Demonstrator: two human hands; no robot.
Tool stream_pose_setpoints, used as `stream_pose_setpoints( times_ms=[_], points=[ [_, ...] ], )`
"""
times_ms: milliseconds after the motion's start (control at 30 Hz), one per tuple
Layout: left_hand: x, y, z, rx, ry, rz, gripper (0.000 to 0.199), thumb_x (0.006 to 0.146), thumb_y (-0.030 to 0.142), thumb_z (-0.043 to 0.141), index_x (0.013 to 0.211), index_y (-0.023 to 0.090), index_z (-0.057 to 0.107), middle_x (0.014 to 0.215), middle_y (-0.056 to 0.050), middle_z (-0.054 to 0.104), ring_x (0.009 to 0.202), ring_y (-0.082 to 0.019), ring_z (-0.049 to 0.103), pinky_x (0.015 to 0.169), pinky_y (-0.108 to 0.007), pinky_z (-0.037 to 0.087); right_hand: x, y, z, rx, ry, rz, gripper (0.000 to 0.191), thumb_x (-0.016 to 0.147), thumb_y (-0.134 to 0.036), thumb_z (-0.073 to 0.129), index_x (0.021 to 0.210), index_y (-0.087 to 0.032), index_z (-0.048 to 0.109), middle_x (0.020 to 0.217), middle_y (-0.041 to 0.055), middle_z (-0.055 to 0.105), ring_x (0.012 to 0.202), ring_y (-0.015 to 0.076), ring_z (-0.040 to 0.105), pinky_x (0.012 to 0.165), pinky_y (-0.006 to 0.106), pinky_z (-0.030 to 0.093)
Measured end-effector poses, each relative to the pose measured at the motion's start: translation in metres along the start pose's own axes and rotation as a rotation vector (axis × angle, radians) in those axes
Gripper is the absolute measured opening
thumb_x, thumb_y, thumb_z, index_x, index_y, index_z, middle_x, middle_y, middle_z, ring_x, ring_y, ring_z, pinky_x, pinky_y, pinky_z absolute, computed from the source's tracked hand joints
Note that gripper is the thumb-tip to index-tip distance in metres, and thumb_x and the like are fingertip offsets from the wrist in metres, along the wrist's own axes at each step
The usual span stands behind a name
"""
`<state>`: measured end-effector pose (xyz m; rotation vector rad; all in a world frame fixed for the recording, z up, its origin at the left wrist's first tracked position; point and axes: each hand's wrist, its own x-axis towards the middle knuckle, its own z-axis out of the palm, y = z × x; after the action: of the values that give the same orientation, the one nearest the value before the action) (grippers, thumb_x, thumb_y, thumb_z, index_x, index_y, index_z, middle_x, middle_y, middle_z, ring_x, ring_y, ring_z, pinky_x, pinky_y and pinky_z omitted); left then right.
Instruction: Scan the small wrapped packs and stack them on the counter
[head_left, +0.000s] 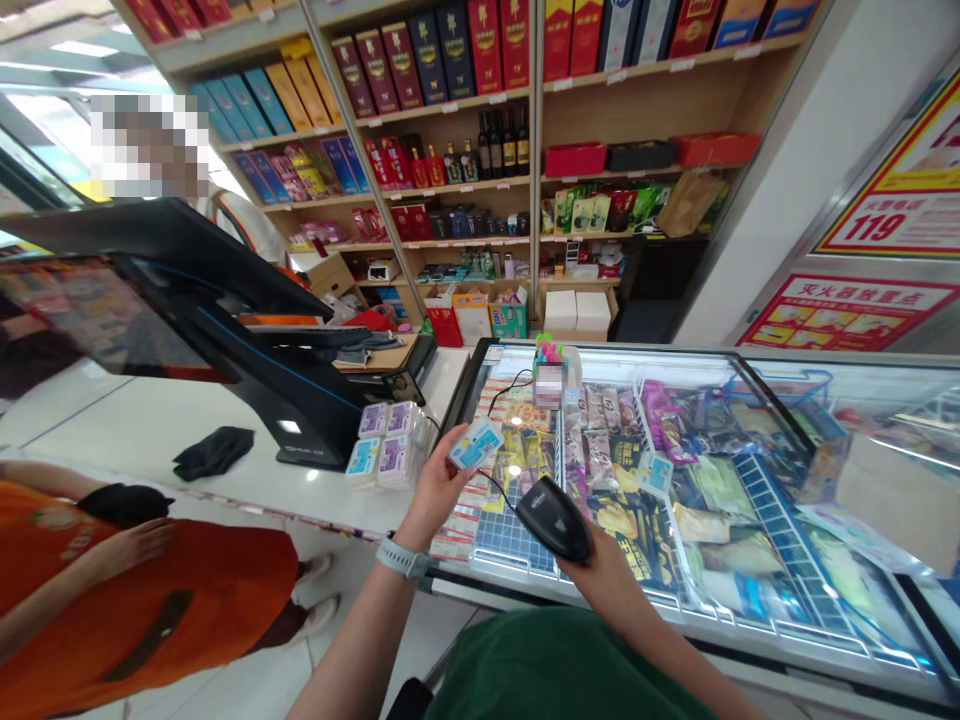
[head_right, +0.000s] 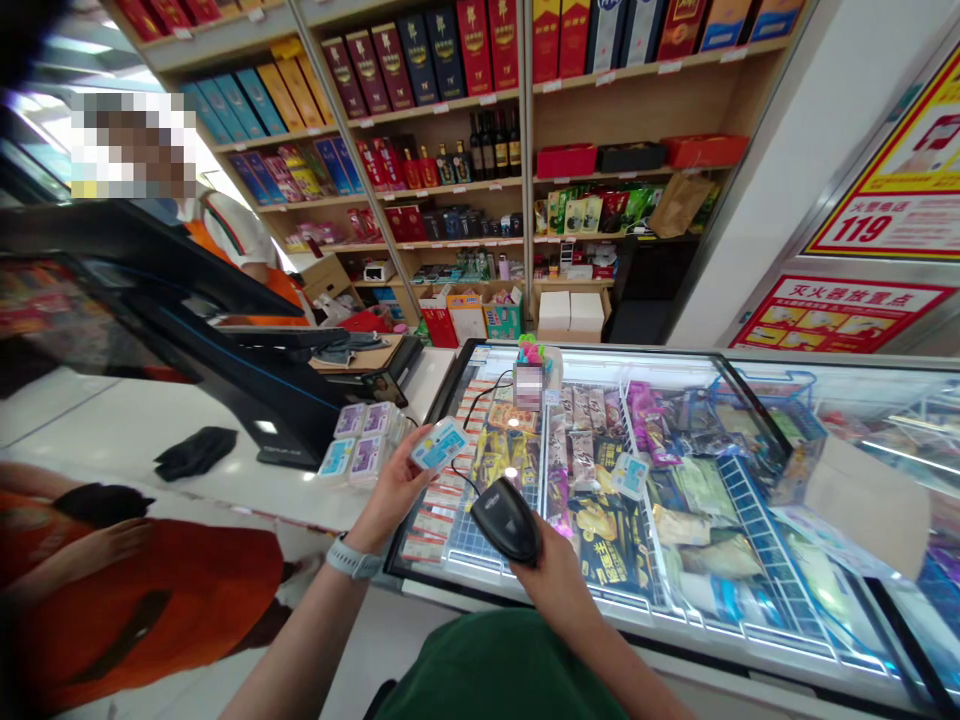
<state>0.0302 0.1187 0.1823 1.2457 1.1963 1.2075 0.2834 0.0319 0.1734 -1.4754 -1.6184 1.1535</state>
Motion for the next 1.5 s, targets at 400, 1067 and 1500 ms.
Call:
stream_pose_setpoints(
  times_ms=[400, 1067, 1500],
  points=[
    [0.000, -0.001, -0.003, 0.107, -0.013, 0.034, 0.069, 0.076, 0.023, 0.067, 0.139, 0.021, 0.041, 0.128, -0.011, 0.058, 0.107, -0.024, 0.062, 0.100, -0.046, 0.046, 0.001, -0.002, 0.000, -0.020, 0.002, 0.013, 0.041, 0.068, -0.017, 0.056, 0.108, -0.016, 0.063, 0.096, 0.0052, 0.073, 0.091, 0.0245, 0.067, 0.080, 0.033, 0.051],
    [0.002, 0.000, -0.003, 0.063, -0.020, 0.027, 0.068, 0.075, 0.018, 0.066, 0.138, 0.020, 0.042, 0.133, -0.011, 0.055, 0.120, -0.025, 0.056, 0.107, -0.046, 0.040, 0.004, 0.003, 0.003, -0.035, 0.005, 0.011, 0.044, 0.067, -0.016, 0.056, 0.110, -0.017, 0.063, 0.098, 0.0060, 0.073, 0.091, 0.0244, 0.067, 0.080, 0.033, 0.050],
    [0.003, -0.001, -0.001, 0.054, -0.028, 0.010, 0.068, 0.075, 0.019, 0.067, 0.138, 0.021, 0.041, 0.134, -0.010, 0.055, 0.121, -0.024, 0.055, 0.107, -0.044, 0.039, 0.006, 0.002, 0.003, -0.040, -0.008, 0.017, 0.043, 0.068, -0.017, 0.056, 0.110, -0.017, 0.063, 0.098, 0.0059, 0.073, 0.093, 0.0250, 0.067, 0.081, 0.034, 0.051]
  ],
)
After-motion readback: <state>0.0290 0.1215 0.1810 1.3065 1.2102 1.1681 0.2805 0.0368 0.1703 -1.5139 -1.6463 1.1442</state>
